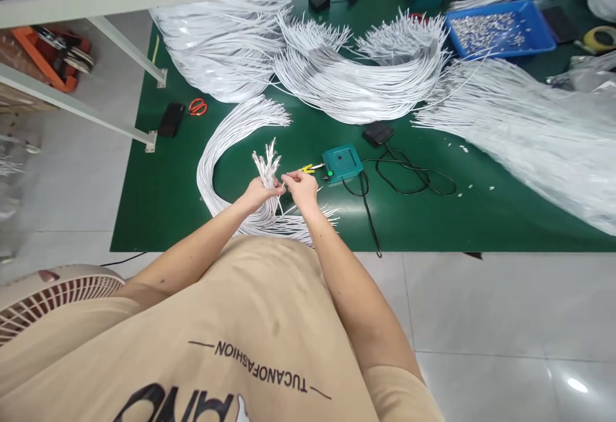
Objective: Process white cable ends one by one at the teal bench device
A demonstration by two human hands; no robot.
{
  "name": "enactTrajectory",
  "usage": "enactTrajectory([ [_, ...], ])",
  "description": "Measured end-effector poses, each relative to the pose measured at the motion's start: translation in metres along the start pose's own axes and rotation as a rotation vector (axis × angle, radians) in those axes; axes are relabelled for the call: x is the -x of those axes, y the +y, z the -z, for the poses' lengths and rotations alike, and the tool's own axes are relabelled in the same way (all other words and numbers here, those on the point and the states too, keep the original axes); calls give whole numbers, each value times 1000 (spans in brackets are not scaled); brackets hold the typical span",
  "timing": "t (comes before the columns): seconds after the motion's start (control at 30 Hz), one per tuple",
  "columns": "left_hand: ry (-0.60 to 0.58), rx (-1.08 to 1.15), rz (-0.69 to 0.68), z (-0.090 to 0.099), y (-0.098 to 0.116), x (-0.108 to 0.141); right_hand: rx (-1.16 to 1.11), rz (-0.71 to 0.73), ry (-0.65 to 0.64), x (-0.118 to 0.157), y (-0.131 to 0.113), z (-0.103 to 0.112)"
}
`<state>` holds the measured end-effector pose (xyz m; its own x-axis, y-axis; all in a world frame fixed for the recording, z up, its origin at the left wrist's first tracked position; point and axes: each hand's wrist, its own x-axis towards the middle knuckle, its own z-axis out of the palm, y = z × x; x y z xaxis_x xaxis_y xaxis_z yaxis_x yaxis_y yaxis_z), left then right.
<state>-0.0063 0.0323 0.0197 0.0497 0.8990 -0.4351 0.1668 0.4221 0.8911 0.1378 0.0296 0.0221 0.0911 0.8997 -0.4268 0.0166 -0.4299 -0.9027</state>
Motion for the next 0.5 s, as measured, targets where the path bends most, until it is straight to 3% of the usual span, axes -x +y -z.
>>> enactTrajectory([
  [0.13,-46,91,-17,4,0,4,-224,11,20,9,-7,-5],
  [0.3,-147,184,-30,13,9,12,-498,-137,-56,18,-12,-14],
  [0.5,-231,243,-33,19,17,21,-404,-58,-94,17,-24,-15],
])
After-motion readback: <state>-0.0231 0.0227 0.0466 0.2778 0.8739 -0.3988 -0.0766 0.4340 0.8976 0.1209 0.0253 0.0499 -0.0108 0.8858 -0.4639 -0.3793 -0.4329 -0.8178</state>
